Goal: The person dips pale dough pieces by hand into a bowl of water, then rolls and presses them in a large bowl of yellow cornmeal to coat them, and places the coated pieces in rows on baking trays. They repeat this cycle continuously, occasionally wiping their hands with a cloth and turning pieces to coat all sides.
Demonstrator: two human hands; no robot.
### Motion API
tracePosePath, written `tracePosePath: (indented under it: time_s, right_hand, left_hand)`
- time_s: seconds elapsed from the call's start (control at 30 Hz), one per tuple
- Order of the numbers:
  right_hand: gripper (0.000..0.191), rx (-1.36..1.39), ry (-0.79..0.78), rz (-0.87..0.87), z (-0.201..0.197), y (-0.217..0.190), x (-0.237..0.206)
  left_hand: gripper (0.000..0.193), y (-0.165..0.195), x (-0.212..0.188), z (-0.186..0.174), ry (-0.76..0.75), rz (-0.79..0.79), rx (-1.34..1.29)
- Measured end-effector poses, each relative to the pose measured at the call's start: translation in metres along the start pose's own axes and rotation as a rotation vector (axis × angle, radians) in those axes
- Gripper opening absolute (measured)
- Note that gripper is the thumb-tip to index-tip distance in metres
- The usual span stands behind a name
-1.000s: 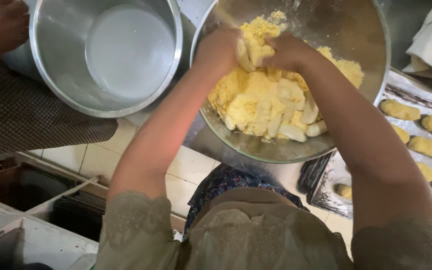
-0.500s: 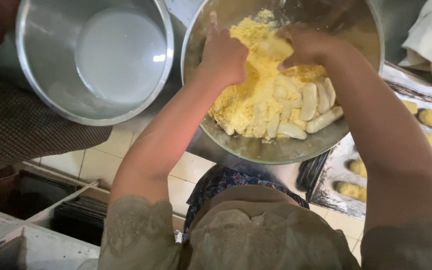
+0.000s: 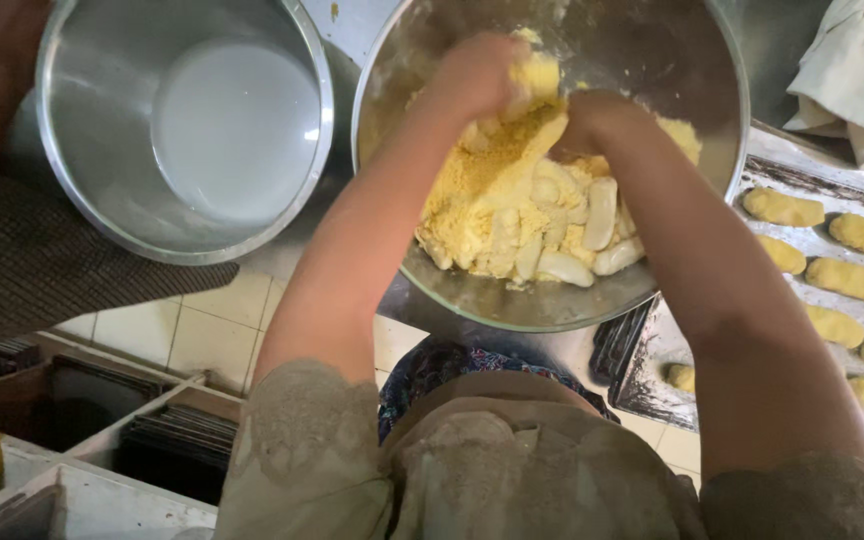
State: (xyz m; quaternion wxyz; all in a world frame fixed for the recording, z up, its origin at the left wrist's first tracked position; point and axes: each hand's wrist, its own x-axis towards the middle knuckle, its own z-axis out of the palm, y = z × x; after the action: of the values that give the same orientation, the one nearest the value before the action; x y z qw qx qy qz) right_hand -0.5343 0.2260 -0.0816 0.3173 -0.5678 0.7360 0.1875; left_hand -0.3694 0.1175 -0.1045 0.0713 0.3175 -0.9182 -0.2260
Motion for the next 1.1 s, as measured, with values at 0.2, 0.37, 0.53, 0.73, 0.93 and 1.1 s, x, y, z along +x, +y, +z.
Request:
tracePosePath:
  time_s: [0.2, 0.37, 0.53, 0.73, 0.93, 1.1]
  right_hand:
    - [0.075, 0.457, 0.008, -0.16, -0.046, -0.008, -0.027]
    - [0.057, 0.347, 0.196, -0.276, -0.098, -0.042, -0.048]
    - [0.067, 0.319, 0.464, -0.422, -0.071, -0.06, -0.032]
    - [0.065, 0.182, 0.205, -0.429, -0.013, -0.072, -0.016]
    - [0.065, 0.39, 0.288, -0.325, 0.013, -0.089, -0.032]
    - [0.091, 0.203, -0.055, -0.3, -0.005, -0.068, -0.023]
  left_hand:
    - [0.04, -0.021, -0.018, -0.049, -0.171, -0.536, -1.441]
    - [0.055, -0.015, -0.033, -0.044, -0.188, -0.71, -1.639]
    - [0.043, -0.021, -0.041, -0.029, -0.066, -0.72, -1.66]
    - [0.027, -0.017, -0.068, -0.034, -0.274, -0.264, -0.011]
    - [0.037, 0.0, -0.105, -0.039, 0.256, 0.034, -0.119]
    - [0.035, 0.001, -0.118, -0.042, 0.252, -0.051, -0.345]
